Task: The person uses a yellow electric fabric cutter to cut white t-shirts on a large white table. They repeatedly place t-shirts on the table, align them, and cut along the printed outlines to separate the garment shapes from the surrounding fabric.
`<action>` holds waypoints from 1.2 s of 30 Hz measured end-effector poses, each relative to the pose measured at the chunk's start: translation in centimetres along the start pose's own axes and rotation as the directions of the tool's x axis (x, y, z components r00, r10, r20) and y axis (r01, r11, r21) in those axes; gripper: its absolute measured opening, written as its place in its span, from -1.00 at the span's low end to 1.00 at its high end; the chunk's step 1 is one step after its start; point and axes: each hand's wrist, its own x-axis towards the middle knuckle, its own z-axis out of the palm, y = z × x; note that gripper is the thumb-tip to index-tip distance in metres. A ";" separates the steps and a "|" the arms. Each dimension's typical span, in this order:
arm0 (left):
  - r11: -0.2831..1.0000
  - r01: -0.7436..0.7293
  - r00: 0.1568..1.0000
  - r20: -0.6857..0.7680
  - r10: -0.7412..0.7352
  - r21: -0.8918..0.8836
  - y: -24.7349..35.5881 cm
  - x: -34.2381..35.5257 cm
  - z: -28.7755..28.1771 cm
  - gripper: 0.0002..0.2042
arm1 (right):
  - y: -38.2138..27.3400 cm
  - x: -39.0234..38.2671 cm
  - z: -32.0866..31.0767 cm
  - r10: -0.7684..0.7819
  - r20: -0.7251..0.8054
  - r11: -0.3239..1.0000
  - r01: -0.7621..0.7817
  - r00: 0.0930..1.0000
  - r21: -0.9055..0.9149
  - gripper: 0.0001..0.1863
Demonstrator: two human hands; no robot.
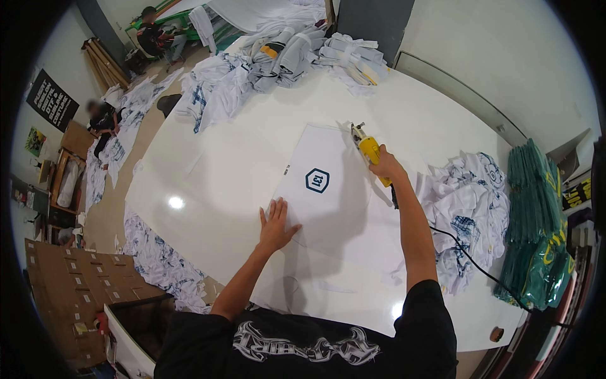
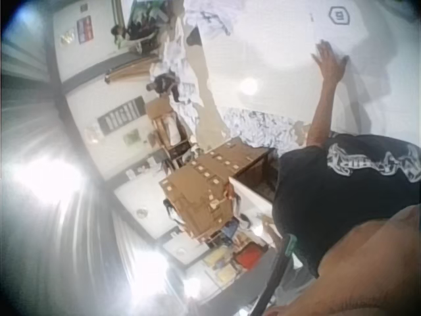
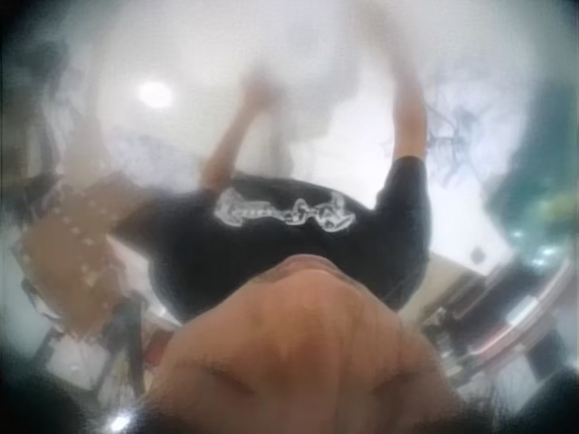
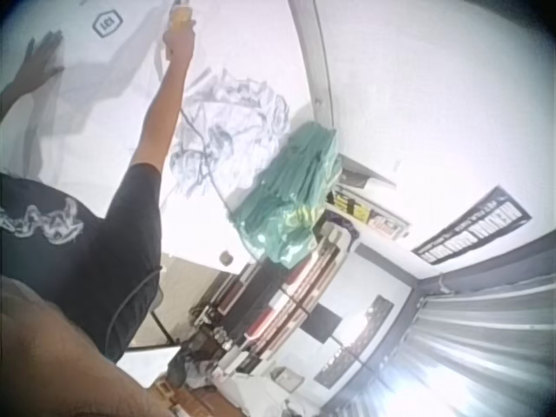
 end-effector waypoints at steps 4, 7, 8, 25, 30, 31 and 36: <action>1.000 -0.005 1.000 -0.016 0.005 -0.010 -0.1 -0.3 0.2 -0.06 | -1.0 0.5 0.2 0.004 -0.013 1.000 -0.004 1.000 0.003 0.00; 1.000 0.009 1.000 -0.013 -0.009 -0.011 -0.2 -0.3 0.2 -0.04 | -1.5 1.3 0.4 0.013 -0.020 1.000 -0.013 1.000 0.005 0.00; 1.000 0.017 1.000 -0.009 -0.017 -0.009 -0.2 -0.2 0.2 -0.03 | -1.7 1.6 0.5 0.016 -0.020 1.000 -0.016 1.000 0.005 0.00; 0.904 0.387 0.894 -0.313 -0.321 0.180 -29.2 2.6 -10.8 -0.17 | -4.7 -11.1 5.9 -0.018 -0.239 0.985 0.058 0.971 0.162 -0.33; 0.978 0.209 0.968 0.135 -0.210 0.025 -21.8 -0.6 -9.1 0.13 | -4.4 -23.3 12.2 -0.035 -0.166 0.984 0.063 0.986 0.169 -0.31; 0.972 0.234 0.962 0.137 -0.237 0.037 -21.6 -1.1 -8.6 0.17 | -5.2 -25.3 13.2 -0.040 -0.153 0.982 0.067 0.988 0.177 -0.32; 0.959 0.281 0.952 0.115 -0.283 0.039 -21.4 -1.1 -6.7 0.22 | -10.5 -34.0 17.6 -0.030 -0.108 0.971 0.054 0.994 0.234 -0.29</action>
